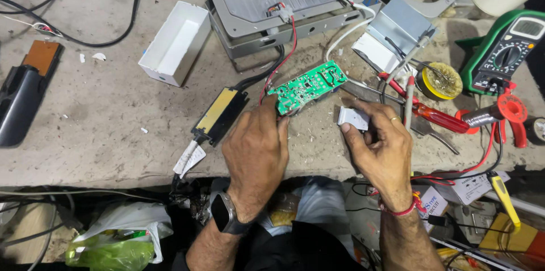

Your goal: The person assembles an LED floodlight by placing a driver into a white housing, connecting wires, and installing the assembly into the main fixture. They then secure the cover and inspect the finished unit.

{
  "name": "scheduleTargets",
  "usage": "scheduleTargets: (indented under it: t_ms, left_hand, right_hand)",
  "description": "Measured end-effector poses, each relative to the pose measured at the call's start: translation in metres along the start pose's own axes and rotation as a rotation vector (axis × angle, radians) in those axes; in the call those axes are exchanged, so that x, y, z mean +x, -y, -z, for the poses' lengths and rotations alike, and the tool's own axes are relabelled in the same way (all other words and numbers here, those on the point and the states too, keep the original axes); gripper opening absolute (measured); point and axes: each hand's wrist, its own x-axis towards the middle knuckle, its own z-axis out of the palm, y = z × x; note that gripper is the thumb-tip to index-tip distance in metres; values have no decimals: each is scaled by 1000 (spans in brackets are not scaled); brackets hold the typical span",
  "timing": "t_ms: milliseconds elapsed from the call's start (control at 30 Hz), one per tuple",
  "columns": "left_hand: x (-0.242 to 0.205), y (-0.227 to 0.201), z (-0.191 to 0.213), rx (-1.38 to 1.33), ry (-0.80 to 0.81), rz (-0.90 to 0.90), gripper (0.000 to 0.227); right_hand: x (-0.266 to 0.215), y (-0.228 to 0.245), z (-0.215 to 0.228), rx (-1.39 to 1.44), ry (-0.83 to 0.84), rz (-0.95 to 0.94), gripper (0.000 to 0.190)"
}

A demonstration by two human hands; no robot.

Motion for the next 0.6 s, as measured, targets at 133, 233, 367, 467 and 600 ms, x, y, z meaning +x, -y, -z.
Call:
scheduleTargets:
  t_ms: [133, 233, 367, 467, 600]
  left_hand:
    - [-4, 2, -1, -65, -28, 9, 45]
    - [-7, 1, -3, -141, -85, 18, 43]
    - [-13, -1, -1, -186, -109, 49, 34]
    - [-18, -6, 1, -131, -113, -49, 25]
    - [-24, -13, 2, -13, -120, -182, 18]
  right_hand:
    - [-4, -5, 2, 62, 8, 61, 46]
    - [-6, -9, 5, 75, 10, 90, 44]
    - [-8, -13, 4, 139, 18, 122, 38]
    - [-10, -14, 5, 148, 36, 91, 39]
    - [-11, -17, 5, 199, 55, 33, 41]
